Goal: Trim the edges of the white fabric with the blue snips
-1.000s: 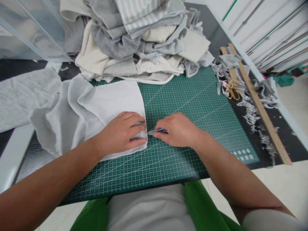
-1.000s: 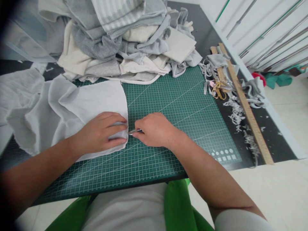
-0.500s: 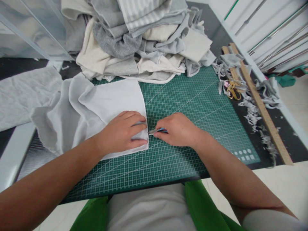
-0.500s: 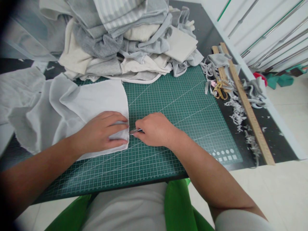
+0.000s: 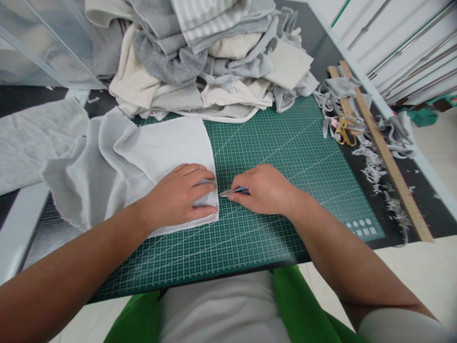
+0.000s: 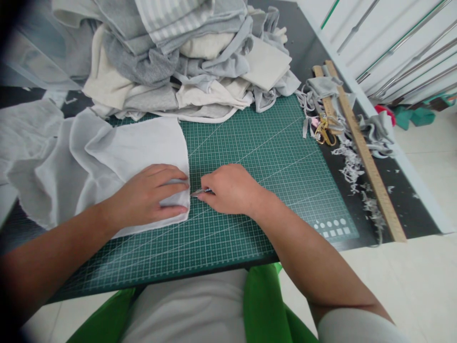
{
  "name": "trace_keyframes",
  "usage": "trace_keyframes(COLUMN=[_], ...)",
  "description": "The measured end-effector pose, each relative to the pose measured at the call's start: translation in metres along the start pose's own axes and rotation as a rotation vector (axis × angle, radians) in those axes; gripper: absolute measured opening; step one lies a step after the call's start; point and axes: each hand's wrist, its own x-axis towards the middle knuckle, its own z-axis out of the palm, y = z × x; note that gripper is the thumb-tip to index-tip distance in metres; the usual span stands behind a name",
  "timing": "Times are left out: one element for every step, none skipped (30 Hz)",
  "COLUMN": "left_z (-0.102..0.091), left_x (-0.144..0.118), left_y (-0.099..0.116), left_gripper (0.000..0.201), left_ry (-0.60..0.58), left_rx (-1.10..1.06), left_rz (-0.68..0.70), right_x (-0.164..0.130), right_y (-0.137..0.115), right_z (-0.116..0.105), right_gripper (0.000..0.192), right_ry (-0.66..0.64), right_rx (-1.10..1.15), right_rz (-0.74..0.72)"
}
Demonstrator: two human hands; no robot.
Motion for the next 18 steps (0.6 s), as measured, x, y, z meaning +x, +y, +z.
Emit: trace_keyframes(left_z=[-0.0003,-0.0005,-0.0006,-0.0007,-0.0006,-0.0005,-0.0003,-0.0001,0.0001,0.0002,0.0003,0.0004,0.0004,0.0004,0.0004,0.0003,0.0003,0.0003], left_x=[-0.0001,-0.0001,0.0,0.0001,0.0003,0.0004,0.0006,0.0007,0.0007,0.0006,0.0005,0.0003,0.0001,-0.0001,-0.0002,-0.0004,-0.0005,-0.0005], left_y=[0.0001,0.0001,0.0002,0.0001,0.0001,0.0,0.0,0.0,0.0,0.0,0.0001,0.0001,0.0002,0.0002,0.0001,0.0,-0.0002,-0.0003], left_gripper=[0.037,0.038,0.038,0.038,0.038,0.038,0.038,0.038,0.038,0.038,0.039,0.039,0.039,0.039,0.039,0.039,0.039,0.039], left_ry=[-0.002,-0.004,-0.006,-0.009,-0.011,-0.013,-0.014,-0.014,-0.013,-0.012,-0.011,-0.011,-0.012,-0.012,-0.011,-0.012,-0.012,-0.015], left_rx=[-0.001,-0.001,0.0,0.001,0.001,0.001,0.001,0.002,0.004,0.006,0.007,0.008,0.009,0.008,0.006,0.004,0.002,-0.001], left_rz=[-0.001,-0.002,-0.002,-0.003,-0.004,-0.005,-0.005,-0.006,-0.006,-0.005,-0.004,-0.004,-0.004,-0.005,-0.005,-0.008,-0.01,-0.012], right_x=[-0.0002,-0.0003,-0.0004,-0.0005,-0.0005,-0.0005,-0.0004,-0.0002,-0.0001,0.0001,0.0003,0.0004,0.0005,0.0005,0.0006,0.0007,0.0007,0.0008], right_y=[0.0002,0.0001,-0.0003,-0.0009,-0.0017,-0.0023,-0.0029,-0.0033,-0.0035,-0.0035,-0.0035,-0.0034,-0.0034,-0.0036,-0.0038,-0.0042,-0.0047,-0.0052], right_z=[-0.0003,-0.0006,-0.0009,-0.0012,-0.0014,-0.0016,-0.0018,-0.0019,-0.0019,-0.0017,-0.0015,-0.0011,-0.0006,-0.0001,0.0005,0.001,0.0015,0.0018], right_gripper=[0.025,0.025,0.025,0.025,0.025,0.025,0.025,0.025,0.025,0.024,0.024,0.023,0.023,0.024,0.024,0.025,0.026,0.027], right_ry=[0.001,0.001,0.001,-0.003,-0.009,-0.015,-0.021,-0.025,-0.029,-0.031,-0.033,-0.035,-0.036,-0.036,-0.034,-0.033,-0.032,-0.032], right_rx=[0.006,0.01,0.013,0.015,0.017,0.018,0.019,0.02,0.021,0.021,0.021,0.02,0.016,0.01,0.001,-0.01,-0.022,-0.031], right_rz=[-0.005,-0.01,-0.016,-0.02,-0.022,-0.022,-0.023,-0.024,-0.026,-0.027,-0.026,-0.024,-0.022,-0.02,-0.02,-0.02,-0.02,-0.022])
